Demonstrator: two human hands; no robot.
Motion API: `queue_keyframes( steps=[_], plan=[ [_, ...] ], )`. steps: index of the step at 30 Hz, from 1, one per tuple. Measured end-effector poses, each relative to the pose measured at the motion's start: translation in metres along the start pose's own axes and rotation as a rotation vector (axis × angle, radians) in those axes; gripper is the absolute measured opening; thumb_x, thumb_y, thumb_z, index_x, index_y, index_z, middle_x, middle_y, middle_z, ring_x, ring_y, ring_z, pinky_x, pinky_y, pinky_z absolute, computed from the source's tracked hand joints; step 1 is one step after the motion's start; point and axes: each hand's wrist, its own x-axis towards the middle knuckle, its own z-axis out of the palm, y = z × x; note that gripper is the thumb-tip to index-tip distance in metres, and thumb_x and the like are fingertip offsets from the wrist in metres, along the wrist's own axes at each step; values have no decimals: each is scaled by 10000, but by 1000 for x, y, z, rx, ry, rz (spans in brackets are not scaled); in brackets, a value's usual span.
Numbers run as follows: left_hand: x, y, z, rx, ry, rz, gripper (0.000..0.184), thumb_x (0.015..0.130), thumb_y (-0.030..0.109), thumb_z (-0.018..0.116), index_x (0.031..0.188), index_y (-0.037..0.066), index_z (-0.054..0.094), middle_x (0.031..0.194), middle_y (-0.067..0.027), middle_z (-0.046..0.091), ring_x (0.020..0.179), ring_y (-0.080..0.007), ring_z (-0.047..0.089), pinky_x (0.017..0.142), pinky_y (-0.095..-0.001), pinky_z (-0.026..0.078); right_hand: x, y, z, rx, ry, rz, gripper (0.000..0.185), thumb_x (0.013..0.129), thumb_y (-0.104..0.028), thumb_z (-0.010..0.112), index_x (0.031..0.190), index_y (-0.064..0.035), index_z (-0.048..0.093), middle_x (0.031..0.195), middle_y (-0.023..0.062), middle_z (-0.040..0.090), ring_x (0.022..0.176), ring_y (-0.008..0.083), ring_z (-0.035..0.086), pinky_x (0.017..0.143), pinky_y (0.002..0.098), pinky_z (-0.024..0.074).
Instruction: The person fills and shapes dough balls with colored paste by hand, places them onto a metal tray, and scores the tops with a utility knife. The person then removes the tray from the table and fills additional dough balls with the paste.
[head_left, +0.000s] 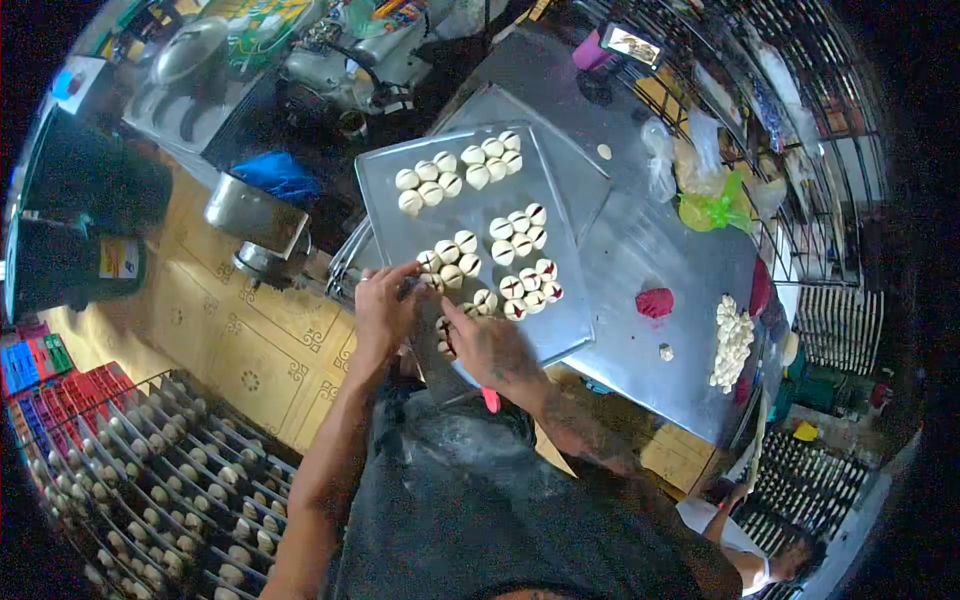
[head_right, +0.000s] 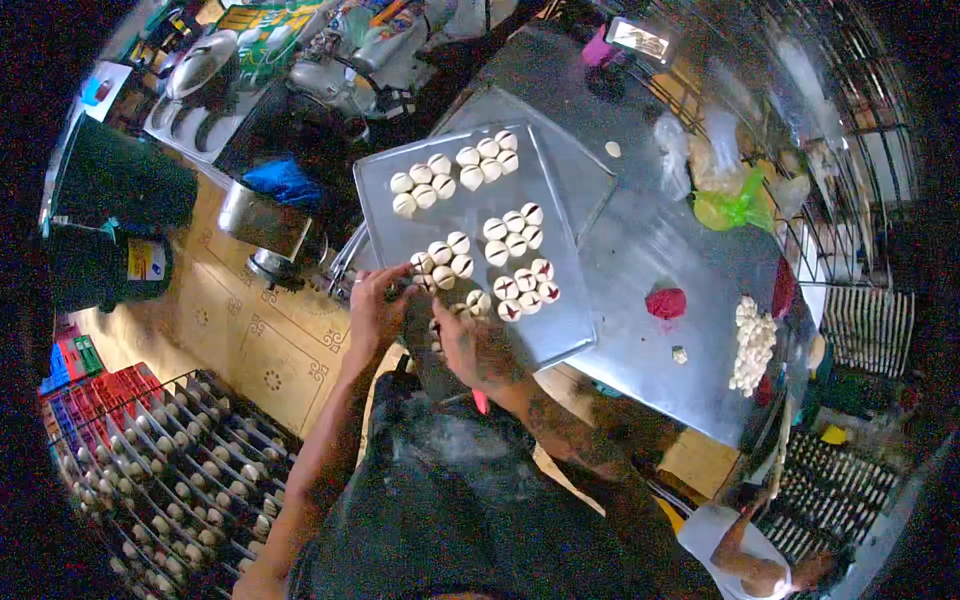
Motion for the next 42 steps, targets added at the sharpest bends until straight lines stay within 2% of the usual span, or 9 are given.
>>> queue_keyframes(
  steps=[6, 14, 18, 21, 25, 29, 32, 36, 42],
  plan=[
    [2, 31, 3, 84, 49, 62, 287, 762, 174, 779, 1041, 122, 733, 942, -96, 641, 899, -315, 575, 782, -420, 463, 48, 30, 3, 31, 235, -84, 451, 932, -117, 550, 1373, -31, 519, 922, 236, 682, 832, 377, 691, 655, 476, 554],
    [5, 42, 19, 119, 33, -21, 210, 766, 187, 768, 964, 136, 726, 929, -72, 599, 916, -296, 557, 776, -405, 441, 1, 38, -13, -31, -76, 30, 440, 931, -102, 555, 1366, -39, 528, 971, 223, 692, 836, 386, 684, 676, 474, 549],
    [16, 57, 25, 178, 38, 37, 211, 771, 206, 764, 971, 149, 730, 939, -59, 603, 934, -286, 553, 790, -407, 434, 48, 53, -25, 8, 166, 10, 448, 917, -97, 570, 1360, -41, 535, 952, 215, 692, 814, 394, 680, 675, 471, 549],
    [21, 62, 37, 281, -21, 56, 225, 772, 218, 764, 988, 160, 736, 951, -51, 608, 940, -281, 547, 797, -410, 429, 63, 86, -1, 33, 319, -221, 442, 916, -108, 579, 1350, -33, 540, 942, 210, 690, 792, 405, 675, 675, 479, 547],
    [19, 57, 45, 298, -12, -10, 279, 748, 226, 763, 1020, 172, 736, 973, -49, 609, 951, -282, 539, 804, -410, 415, 6, 86, -15, -71, 183, -193, 441, 918, -130, 589, 1342, -23, 540, 944, 214, 686, 803, 404, 674, 686, 480, 542],
    [26, 70, 53, 253, 61, 18, 289, 749, 224, 745, 1033, 177, 733, 979, -48, 606, 971, -288, 531, 823, -424, 401, 22, 89, -59, 42, 215, -78, 456, 911, -132, 592, 1351, -23, 536, 946, 222, 681, 833, 402, 672, 714, 482, 538],
    [36, 76, 78, 333, 38, 166, 388, 668, 238, 769, 1050, 175, 735, 1011, -37, 592, 997, -278, 506, 841, -416, 378, 62, 111, -54, 72, 187, -45, 451, 917, -140, 582, 1355, -37, 537, 950, 225, 680, 833, 405, 671, 717, 486, 538],
    [45, 86, 86, 378, -81, -1, 270, 767, 178, 712, 1037, 165, 727, 1025, -54, 594, 1016, -301, 505, 864, -453, 371, 22, 128, -30, -10, 139, -17, 435, 938, -148, 553, 1359, -41, 534, 947, 220, 683, 834, 410, 669, 719, 494, 539],
    [50, 101, 90, 314, -62, 10, 300, 750, 190, 709, 1049, 167, 732, 1001, -56, 594, 1010, -297, 508, 854, -434, 368, 20, 123, -74, 53, 121, 10, 457, 932, -137, 548, 1376, -33, 519, 891, 221, 685, 834, 406, 670, 719, 491, 536]
  ],
)
